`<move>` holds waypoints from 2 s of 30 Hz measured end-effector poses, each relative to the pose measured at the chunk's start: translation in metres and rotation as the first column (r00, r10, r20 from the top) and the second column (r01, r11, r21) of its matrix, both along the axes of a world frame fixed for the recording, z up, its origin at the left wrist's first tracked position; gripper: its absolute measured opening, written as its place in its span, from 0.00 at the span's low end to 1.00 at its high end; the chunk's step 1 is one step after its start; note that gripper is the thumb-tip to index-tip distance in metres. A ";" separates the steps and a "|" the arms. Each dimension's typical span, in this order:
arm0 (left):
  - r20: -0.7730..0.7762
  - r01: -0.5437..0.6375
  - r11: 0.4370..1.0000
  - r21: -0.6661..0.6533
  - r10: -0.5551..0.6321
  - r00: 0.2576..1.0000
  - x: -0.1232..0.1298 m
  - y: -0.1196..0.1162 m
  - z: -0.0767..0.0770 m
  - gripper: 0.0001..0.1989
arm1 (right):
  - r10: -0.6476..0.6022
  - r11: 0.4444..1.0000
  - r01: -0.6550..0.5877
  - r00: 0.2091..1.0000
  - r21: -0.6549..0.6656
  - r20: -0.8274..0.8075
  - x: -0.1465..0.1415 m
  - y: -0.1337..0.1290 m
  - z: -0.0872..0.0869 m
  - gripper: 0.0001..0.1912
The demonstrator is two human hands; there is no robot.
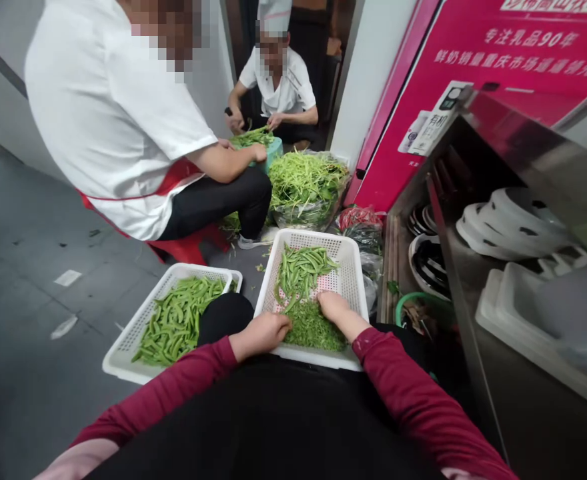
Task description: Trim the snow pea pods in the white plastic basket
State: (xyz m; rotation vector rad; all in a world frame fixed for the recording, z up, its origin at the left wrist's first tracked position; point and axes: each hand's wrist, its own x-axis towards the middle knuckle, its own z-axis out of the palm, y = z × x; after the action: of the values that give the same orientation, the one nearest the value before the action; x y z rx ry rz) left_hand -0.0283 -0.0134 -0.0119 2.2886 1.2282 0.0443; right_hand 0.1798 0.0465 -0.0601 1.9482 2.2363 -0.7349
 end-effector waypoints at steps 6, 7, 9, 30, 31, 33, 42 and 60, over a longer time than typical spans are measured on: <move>0.148 -0.094 0.993 -0.068 0.103 0.984 0.033 0.016 0.002 0.13 | -0.224 0.970 0.157 0.872 -0.185 -0.435 0.015 -0.014 0.027 0.09; 0.149 -0.081 0.995 -0.063 0.089 0.985 0.039 0.016 0.003 0.13 | -0.324 0.939 0.189 0.762 -0.286 -0.560 0.015 -0.019 0.031 0.09; 0.125 -0.034 0.999 -0.029 0.037 0.991 0.050 0.015 0.007 0.14 | -0.495 0.865 0.223 0.519 -0.449 -0.696 0.013 -0.028 0.039 0.09; 0.011 -0.197 0.973 0.122 0.197 0.980 0.033 0.030 0.006 0.13 | -0.593 0.791 0.025 0.277 -0.612 -0.756 0.026 -0.067 0.058 0.15; -0.009 -0.238 0.964 0.116 0.241 0.971 0.029 0.034 0.006 0.13 | -0.598 0.785 0.009 0.278 -0.620 -0.752 0.029 -0.071 0.059 0.15; -0.038 -0.199 0.973 0.113 0.205 0.978 0.025 0.036 0.007 0.13 | -0.602 0.780 0.005 0.284 -0.626 -0.747 0.034 -0.079 0.061 0.15; -0.183 0.415 0.901 0.126 -0.390 0.903 0.058 -0.002 0.025 0.10 | -0.380 0.873 0.021 0.654 -0.487 -0.654 0.024 -0.087 0.066 0.06; 0.204 0.031 0.975 -0.218 0.015 0.979 0.046 0.011 -0.025 0.21 | -0.373 0.875 0.404 0.914 0.266 -0.161 0.030 0.036 0.013 0.18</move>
State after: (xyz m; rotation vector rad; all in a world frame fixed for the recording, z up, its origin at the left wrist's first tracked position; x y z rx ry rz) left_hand 0.0180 -0.0026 -0.0370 2.0416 1.0620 0.1305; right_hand 0.2099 0.0829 -0.0470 2.6143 2.1315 -0.5727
